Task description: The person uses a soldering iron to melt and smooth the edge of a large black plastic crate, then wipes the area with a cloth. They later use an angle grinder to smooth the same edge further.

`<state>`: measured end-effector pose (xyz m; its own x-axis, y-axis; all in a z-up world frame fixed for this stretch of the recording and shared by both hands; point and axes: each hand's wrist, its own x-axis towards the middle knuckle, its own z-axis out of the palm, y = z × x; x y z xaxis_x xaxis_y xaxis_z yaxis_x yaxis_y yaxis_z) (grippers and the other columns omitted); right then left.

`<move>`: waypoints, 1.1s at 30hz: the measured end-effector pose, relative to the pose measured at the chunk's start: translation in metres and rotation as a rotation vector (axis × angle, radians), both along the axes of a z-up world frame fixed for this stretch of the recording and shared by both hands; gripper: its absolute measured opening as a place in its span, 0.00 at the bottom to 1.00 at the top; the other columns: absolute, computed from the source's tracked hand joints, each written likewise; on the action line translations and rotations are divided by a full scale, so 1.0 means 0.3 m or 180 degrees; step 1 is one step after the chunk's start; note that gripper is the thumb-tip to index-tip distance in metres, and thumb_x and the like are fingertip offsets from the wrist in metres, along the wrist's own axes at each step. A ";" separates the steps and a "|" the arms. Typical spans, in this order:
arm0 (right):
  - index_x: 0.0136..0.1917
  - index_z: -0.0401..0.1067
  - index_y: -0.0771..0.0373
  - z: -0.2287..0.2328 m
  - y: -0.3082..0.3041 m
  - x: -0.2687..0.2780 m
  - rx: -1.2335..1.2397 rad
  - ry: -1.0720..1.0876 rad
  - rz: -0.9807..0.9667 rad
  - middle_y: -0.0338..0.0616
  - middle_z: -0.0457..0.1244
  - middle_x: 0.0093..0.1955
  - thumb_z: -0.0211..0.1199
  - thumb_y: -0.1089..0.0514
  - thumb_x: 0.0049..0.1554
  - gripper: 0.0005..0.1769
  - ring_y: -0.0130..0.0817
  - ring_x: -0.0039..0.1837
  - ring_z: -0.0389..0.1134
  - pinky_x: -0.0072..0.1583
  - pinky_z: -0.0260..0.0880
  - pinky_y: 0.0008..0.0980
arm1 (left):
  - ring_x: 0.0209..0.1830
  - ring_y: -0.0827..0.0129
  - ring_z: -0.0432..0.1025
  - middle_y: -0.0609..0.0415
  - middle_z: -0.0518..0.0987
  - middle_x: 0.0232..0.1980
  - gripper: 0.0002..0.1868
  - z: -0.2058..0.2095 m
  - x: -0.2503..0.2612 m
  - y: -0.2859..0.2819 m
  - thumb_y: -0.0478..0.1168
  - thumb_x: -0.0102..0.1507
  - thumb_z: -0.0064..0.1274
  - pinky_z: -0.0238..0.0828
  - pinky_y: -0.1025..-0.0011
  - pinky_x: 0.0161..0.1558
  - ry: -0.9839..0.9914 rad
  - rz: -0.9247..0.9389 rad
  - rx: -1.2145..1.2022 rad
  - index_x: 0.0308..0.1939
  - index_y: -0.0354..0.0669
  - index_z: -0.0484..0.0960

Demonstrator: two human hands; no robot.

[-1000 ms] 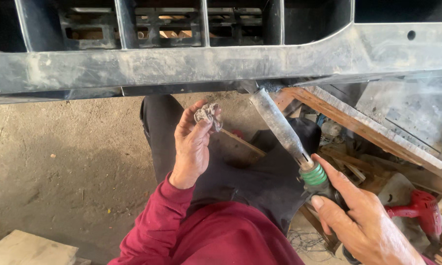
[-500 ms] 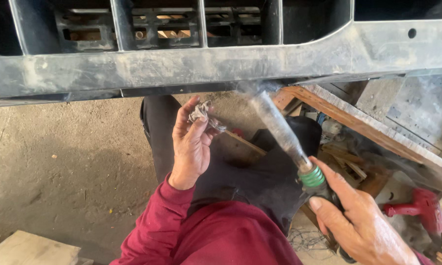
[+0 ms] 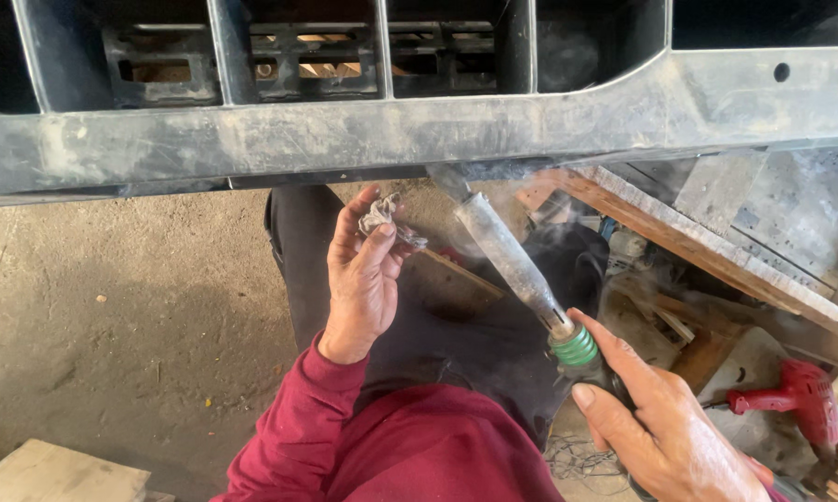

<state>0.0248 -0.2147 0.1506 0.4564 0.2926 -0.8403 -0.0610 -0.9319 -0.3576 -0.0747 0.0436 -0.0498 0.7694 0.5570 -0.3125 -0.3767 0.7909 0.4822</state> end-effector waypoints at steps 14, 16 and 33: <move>0.86 0.56 0.55 -0.035 -0.100 -0.030 0.0532 -0.0538 -0.0394 0.39 0.63 0.31 0.58 0.53 0.61 0.41 0.28 0.32 0.60 0.36 0.65 0.30 | 0.54 0.66 0.76 0.44 0.79 0.60 0.24 0.125 0.019 -0.045 0.24 0.69 0.53 0.76 0.67 0.57 -0.0156 -0.0138 0.0354 0.69 0.36 0.69; 0.85 0.57 0.54 -0.038 -0.109 -0.029 0.0528 -0.0533 -0.0500 0.39 0.63 0.30 0.58 0.53 0.60 0.41 0.28 0.31 0.59 0.35 0.65 0.31 | 0.50 0.65 0.77 0.44 0.80 0.57 0.21 0.130 0.020 -0.053 0.27 0.70 0.52 0.78 0.66 0.54 -0.0196 -0.0151 0.0349 0.68 0.36 0.71; 0.71 0.64 0.69 -0.436 -0.109 -0.159 0.2438 -0.1308 -0.0793 0.37 0.66 0.40 0.61 0.66 0.55 0.30 0.21 0.37 0.64 0.41 0.69 0.23 | 0.54 0.64 0.78 0.50 0.81 0.54 0.21 0.176 0.019 -0.141 0.31 0.70 0.53 0.79 0.58 0.56 0.0214 0.0151 0.0443 0.68 0.41 0.70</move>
<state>-0.0230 -0.2474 0.0197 0.8026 0.5573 -0.2127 0.0403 -0.4065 -0.9127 -0.0692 0.0013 0.0029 0.7211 0.6338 -0.2798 -0.3753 0.6969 0.6112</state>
